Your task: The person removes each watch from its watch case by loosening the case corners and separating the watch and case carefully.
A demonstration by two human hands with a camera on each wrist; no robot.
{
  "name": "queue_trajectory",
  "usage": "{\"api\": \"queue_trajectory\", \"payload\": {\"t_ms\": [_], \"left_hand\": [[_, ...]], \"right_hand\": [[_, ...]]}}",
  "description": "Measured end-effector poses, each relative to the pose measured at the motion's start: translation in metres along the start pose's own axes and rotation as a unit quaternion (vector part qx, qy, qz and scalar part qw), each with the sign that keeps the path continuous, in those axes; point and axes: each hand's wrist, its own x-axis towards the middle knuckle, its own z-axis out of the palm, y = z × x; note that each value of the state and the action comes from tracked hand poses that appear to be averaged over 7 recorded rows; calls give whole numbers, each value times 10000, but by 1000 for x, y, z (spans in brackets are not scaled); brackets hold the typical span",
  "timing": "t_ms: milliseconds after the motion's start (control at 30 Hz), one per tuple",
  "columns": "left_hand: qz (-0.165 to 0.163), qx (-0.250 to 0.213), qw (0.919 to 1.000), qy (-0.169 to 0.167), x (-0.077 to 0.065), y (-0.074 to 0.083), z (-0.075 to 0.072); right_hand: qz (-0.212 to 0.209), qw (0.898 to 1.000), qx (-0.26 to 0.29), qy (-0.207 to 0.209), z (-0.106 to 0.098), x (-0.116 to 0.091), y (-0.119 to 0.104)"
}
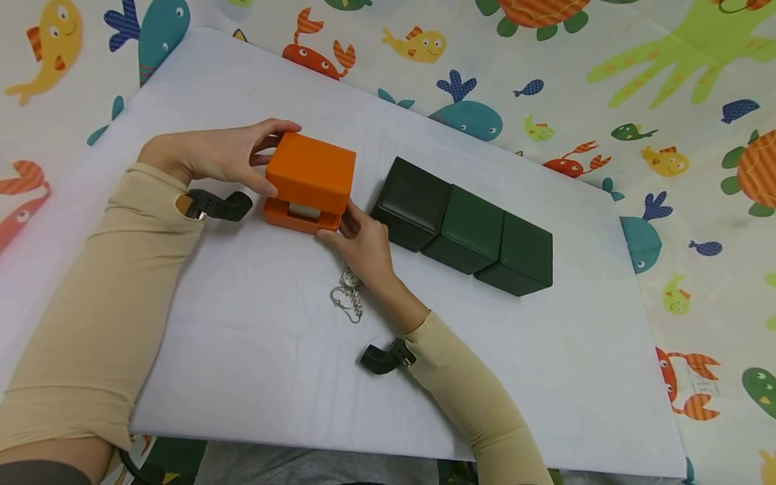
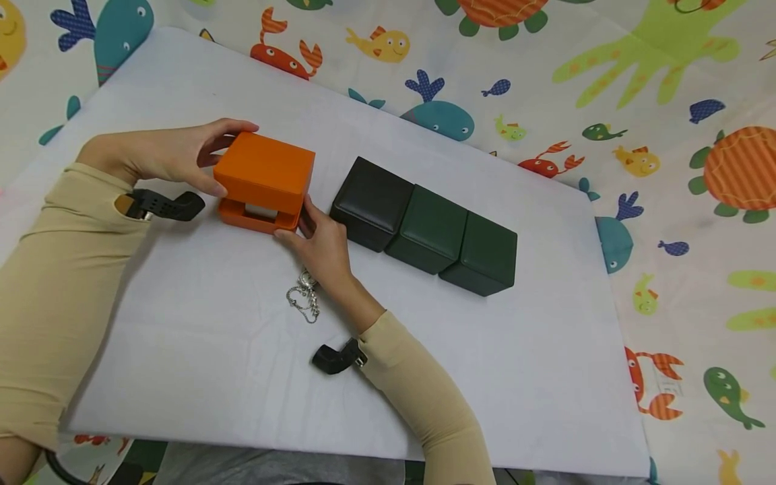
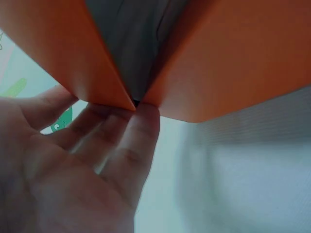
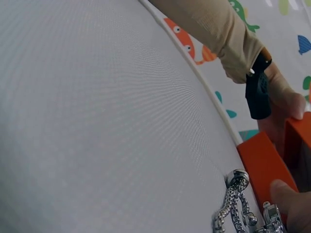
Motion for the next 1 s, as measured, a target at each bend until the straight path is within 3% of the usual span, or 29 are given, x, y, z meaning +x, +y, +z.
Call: {"api": "queue_trajectory", "payload": {"t_ms": [1000], "left_hand": [[20,763,9970,-109,0,2,5]], "right_hand": [[8,9999,155,43,1,0,0]]}}
